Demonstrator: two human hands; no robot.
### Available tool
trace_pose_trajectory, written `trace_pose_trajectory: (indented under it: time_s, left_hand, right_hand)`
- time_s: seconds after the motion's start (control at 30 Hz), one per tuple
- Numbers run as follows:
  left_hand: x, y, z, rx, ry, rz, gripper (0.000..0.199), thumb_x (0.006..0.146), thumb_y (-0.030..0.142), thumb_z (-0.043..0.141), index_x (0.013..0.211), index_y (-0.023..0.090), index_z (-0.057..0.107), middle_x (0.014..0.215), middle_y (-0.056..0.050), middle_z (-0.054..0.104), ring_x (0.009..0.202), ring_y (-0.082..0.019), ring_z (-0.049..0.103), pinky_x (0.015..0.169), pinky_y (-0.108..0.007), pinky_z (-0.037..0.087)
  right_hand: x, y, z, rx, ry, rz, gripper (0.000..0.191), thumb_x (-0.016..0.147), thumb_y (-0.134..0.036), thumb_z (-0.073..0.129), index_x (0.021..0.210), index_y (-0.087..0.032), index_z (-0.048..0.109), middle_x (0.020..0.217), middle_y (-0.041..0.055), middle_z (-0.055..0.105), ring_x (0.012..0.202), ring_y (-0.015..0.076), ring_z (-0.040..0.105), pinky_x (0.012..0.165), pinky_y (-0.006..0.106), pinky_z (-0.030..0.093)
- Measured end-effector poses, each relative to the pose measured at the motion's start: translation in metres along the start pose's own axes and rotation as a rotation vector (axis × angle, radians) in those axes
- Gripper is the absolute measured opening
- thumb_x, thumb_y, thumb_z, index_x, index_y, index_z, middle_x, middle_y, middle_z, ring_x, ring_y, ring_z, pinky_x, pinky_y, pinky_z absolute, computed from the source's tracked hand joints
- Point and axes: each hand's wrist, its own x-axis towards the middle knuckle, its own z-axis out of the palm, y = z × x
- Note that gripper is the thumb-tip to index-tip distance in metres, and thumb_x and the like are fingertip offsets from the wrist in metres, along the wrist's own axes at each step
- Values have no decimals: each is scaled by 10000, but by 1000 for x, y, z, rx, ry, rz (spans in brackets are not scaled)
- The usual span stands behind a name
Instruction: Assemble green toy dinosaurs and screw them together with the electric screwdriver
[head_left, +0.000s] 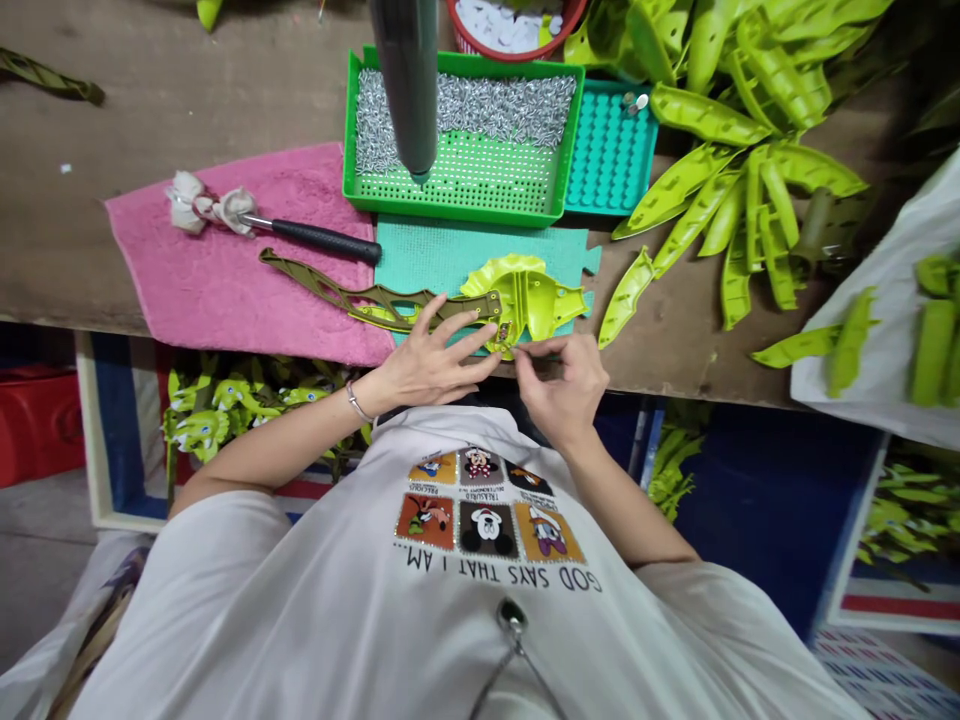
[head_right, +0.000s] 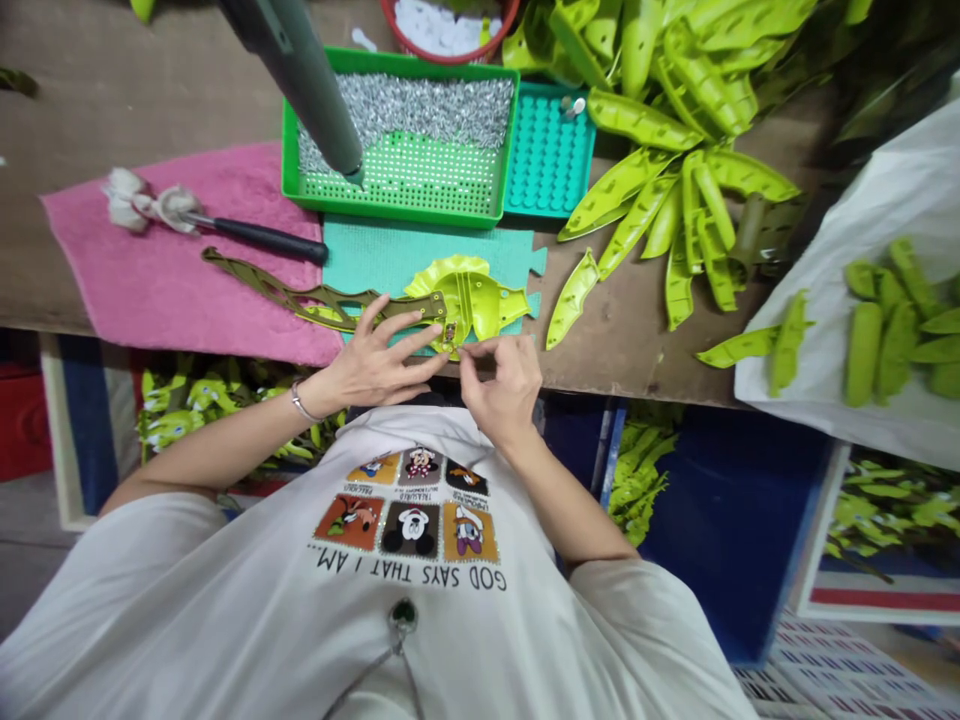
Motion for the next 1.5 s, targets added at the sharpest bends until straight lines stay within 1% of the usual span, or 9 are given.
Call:
trace_pose_trajectory:
  time_s: [0.17, 0.33, 0.57, 0.77, 0.9, 1.07, 1.23, 1.37, 1.5]
  left_hand:
    - [2, 2, 2, 21, -5, -23, 447, 888, 450, 679, 1304, 331, 569, 1460, -52, 573, 1364, -319, 464, 1211, -644, 219]
    - [2, 4, 5, -45, -70, -82, 461, 881, 486, 668, 1310, 346, 570, 1495, -41, 542, 1388, -322, 425, 1225, -651, 166]
    - [2, 4, 3, -56, -105, -82, 442, 888, 453, 653, 1308, 340, 577, 1514, -43, 525, 1394, -328, 405, 1213, -657, 189]
    - [3, 3, 6, -47, -47, -73, 483, 868, 436, 673, 1328, 323, 577, 1474, -56, 554, 1349, -333, 435, 1200, -652, 208]
    - [5, 5, 7, -46, -66, -114, 523, 882, 441, 653, 1376, 301, 555, 1419, -73, 596, 1332, -338, 449, 1192, -661, 192]
    - [6, 4, 6, 9, -57, -95, 466, 914, 434, 615, 1359, 303, 570, 1376, -64, 627, 1307, -323, 469, 1177, -642, 194]
    - [10, 4, 5, 82, 26, -77, 372, 935, 419, 578, 1283, 292, 610, 1303, -45, 653, 1254, -297, 475, 1158, -598, 197]
    - [12, 6, 2, 61, 39, -103, 386, 899, 421, 632, 1263, 292, 625, 1291, -50, 651, 1239, -294, 457, 1152, -564, 214]
    - [8, 13, 2, 78, 64, -98, 479, 875, 420, 671, 1324, 268, 602, 1330, -78, 625, 1285, -315, 422, 1193, -570, 166]
  right_hand:
    - [6, -2, -4, 170, -166, 307, 161, 786, -306, 706, 775, -225, 567, 732, -3, 719, 603, 162, 654, 615, 307, 542]
    - [7, -2, -1, 213, -165, 441, 207, 742, -297, 712, 782, -231, 520, 722, -8, 731, 592, 161, 669, 593, 289, 530]
    - [3, -2, 8, 193, -110, 468, 296, 728, -320, 718, 699, -251, 432, 669, -4, 722, 522, 162, 636, 511, 284, 488]
    - [5, -4, 7, 177, -107, 433, 280, 739, -309, 692, 672, -255, 426, 671, -3, 715, 595, 202, 685, 559, 312, 504]
    - [7, -4, 5, 154, -149, 438, 296, 743, -320, 691, 656, -256, 414, 634, -13, 677, 604, 212, 684, 572, 318, 496]
    - [8, -6, 3, 158, -169, 465, 292, 741, -317, 685, 657, -255, 412, 663, -1, 689, 637, 214, 695, 589, 313, 495]
    - [10, -8, 1, 174, -194, 475, 268, 748, -347, 651, 660, -251, 417, 647, -8, 670, 658, 202, 696, 610, 298, 478]
    - [11, -9, 0, 169, -191, 470, 260, 745, -370, 632, 651, -251, 420, 588, -22, 609, 589, 183, 643, 583, 290, 442]
    - [15, -10, -1, 144, -199, 445, 256, 752, -390, 610, 640, -250, 426, 557, -25, 581, 511, 159, 563, 545, 284, 403]
